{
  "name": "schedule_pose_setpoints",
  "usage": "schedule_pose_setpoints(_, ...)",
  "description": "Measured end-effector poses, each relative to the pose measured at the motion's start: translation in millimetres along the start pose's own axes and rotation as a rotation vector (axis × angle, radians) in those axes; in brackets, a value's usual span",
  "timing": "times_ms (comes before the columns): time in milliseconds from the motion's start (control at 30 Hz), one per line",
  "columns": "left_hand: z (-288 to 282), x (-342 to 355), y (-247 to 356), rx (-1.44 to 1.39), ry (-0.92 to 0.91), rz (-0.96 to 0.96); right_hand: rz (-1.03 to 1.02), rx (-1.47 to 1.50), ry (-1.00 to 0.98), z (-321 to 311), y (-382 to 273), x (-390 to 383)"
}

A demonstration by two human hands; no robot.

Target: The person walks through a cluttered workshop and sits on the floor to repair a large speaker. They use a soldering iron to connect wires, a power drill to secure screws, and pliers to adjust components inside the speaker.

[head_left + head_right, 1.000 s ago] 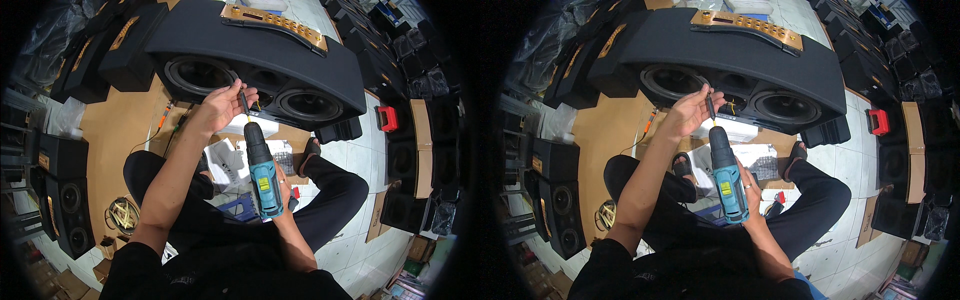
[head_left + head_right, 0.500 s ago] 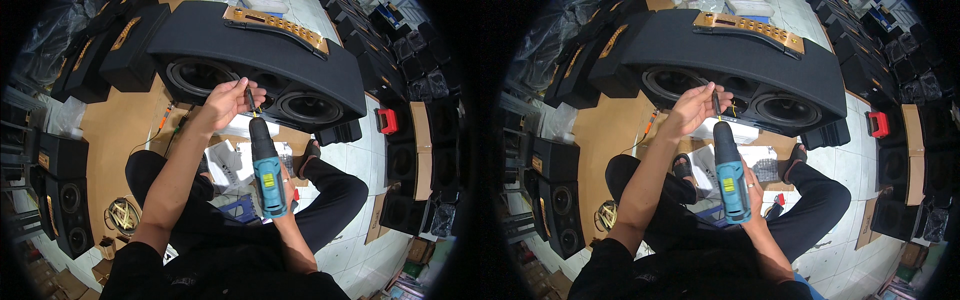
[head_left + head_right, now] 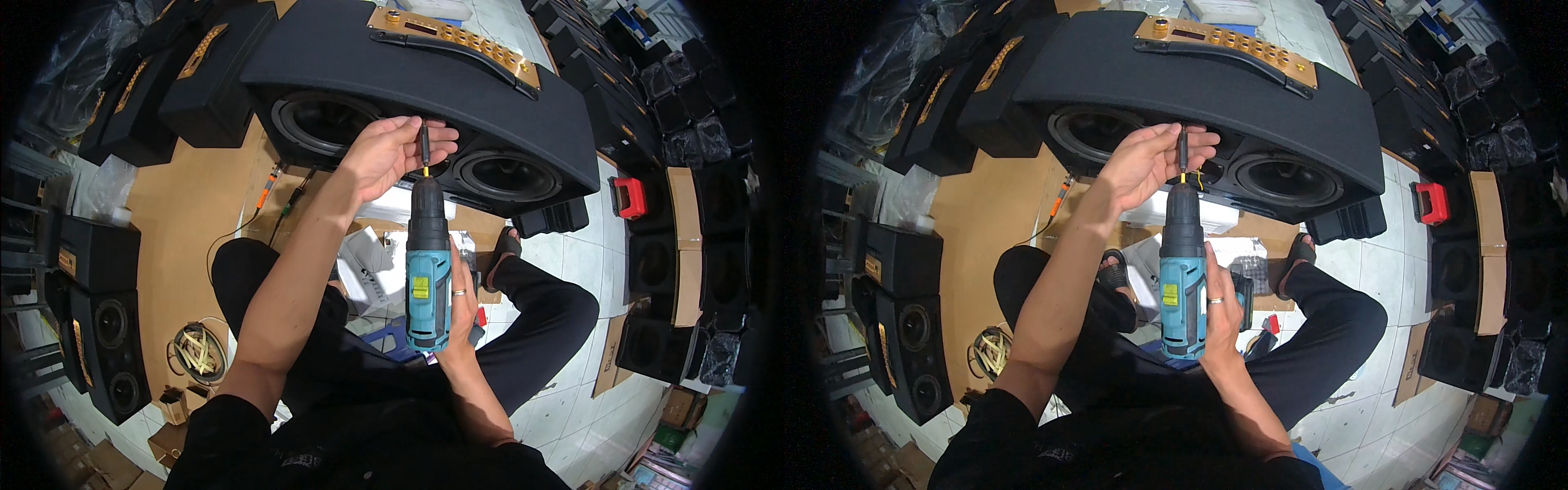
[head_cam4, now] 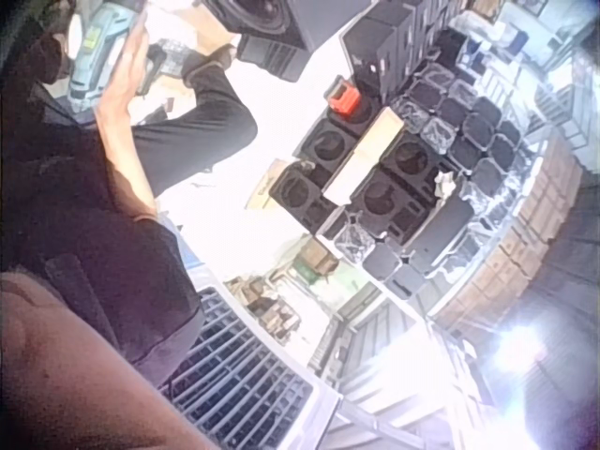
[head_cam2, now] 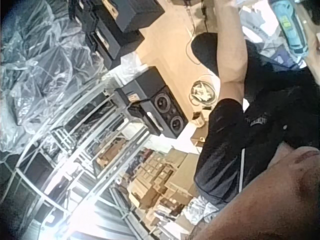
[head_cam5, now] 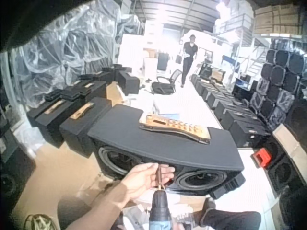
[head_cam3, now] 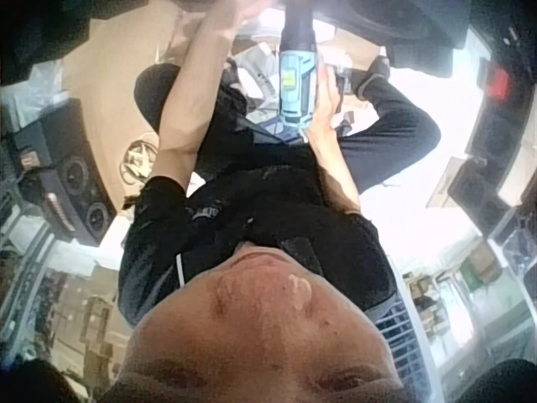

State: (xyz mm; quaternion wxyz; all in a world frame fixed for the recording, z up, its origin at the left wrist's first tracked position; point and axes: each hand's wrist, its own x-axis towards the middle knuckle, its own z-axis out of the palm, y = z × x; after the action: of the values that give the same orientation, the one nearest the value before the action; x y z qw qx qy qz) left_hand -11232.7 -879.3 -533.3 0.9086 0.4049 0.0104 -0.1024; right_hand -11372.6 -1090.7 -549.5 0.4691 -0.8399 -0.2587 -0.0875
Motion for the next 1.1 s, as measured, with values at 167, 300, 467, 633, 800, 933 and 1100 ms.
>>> schedule_pose_setpoints(167,9,-11,2,0.001,0.027,-0.027,0.025,-0.068,-0.003,11,-14,5)
schedule_pose_setpoints(300,6,-15,-2,-0.096,-0.029,-0.027,0.085,-0.064,-0.004,19,-31,13)
schedule_pose_setpoints(467,5,-21,-6,-0.081,-0.053,-0.052,0.074,-0.061,0.021,22,-31,13)
schedule_pose_setpoints(633,8,-24,-7,-0.07,-0.027,-0.049,0.082,-0.071,0.025,24,-30,13)
schedule_pose_setpoints(800,-3,-28,-16,0.002,0.026,-0.06,0.101,-0.059,0.032,24,-34,14)
schedule_pose_setpoints(933,-38,-13,-36,0.47,0.297,-0.137,0.176,-0.094,-0.02,29,-29,14)
schedule_pose_setpoints(1100,-96,-22,-64,1.446,0.076,-0.355,0.004,0.017,0.055,20,-20,8)
